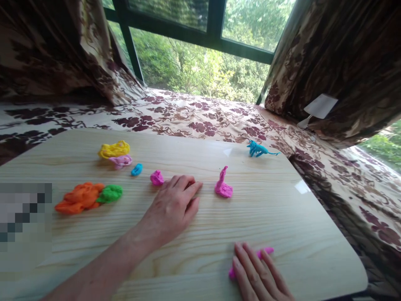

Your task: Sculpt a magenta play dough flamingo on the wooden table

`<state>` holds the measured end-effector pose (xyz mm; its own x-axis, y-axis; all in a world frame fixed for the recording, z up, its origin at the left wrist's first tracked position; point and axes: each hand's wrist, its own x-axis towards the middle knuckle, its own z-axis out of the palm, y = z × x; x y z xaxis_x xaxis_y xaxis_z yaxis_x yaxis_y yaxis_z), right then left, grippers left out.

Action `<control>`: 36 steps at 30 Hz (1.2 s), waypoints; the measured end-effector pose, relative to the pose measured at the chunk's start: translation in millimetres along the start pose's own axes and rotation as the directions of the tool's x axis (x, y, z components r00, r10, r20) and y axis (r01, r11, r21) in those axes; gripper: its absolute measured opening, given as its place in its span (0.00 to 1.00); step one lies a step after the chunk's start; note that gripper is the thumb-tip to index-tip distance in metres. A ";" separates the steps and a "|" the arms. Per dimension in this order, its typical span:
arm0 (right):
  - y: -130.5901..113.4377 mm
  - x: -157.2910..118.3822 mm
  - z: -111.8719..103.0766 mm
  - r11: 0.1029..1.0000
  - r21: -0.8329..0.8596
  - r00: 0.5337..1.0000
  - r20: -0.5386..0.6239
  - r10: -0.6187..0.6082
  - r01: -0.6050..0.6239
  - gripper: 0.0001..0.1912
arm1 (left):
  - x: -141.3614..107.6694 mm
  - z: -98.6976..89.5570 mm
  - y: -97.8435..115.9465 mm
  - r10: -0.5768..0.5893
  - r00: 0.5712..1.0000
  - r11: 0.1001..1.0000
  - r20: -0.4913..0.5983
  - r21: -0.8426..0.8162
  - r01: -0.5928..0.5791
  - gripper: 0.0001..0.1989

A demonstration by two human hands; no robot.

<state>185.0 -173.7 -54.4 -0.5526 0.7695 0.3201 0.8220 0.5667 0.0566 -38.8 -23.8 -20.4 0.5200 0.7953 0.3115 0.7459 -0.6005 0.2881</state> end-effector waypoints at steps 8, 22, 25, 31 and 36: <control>27.2 66.6 -43.2 0.980 0.167 0.960 0.274 0.056 -0.104 0.31 | -0.7 -0.9 1.7 0.015 1.000 1.000 -0.022 0.007 -0.015 0.16; 35.6 -20.3 -21.3 0.989 -0.115 0.983 0.168 -0.075 0.095 0.29 | -1.4 -0.1 0.4 0.011 1.000 1.000 -0.027 -0.017 -0.012 0.16; 37.7 5.3 -23.1 0.998 -0.055 0.977 0.211 0.022 -0.011 0.38 | -0.4 -0.5 0.4 0.010 1.000 1.000 -0.020 -0.008 -0.010 0.17; 42.7 27.9 -23.3 0.998 -0.034 0.968 0.247 0.054 -0.046 0.38 | -0.8 -1.0 -0.7 0.018 1.000 1.000 -0.016 -0.001 -0.018 0.17; 36.6 -21.5 -18.4 0.981 -0.152 0.983 0.156 -0.099 0.123 0.30 | -1.1 -0.2 -0.3 0.024 0.999 1.000 -0.027 -0.015 -0.024 0.17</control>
<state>229.5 -174.9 -41.7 -0.6457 0.7464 0.1613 0.7594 0.6054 0.2382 -39.7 -24.5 -20.6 0.5260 0.7785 0.3425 0.7270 -0.6206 0.2939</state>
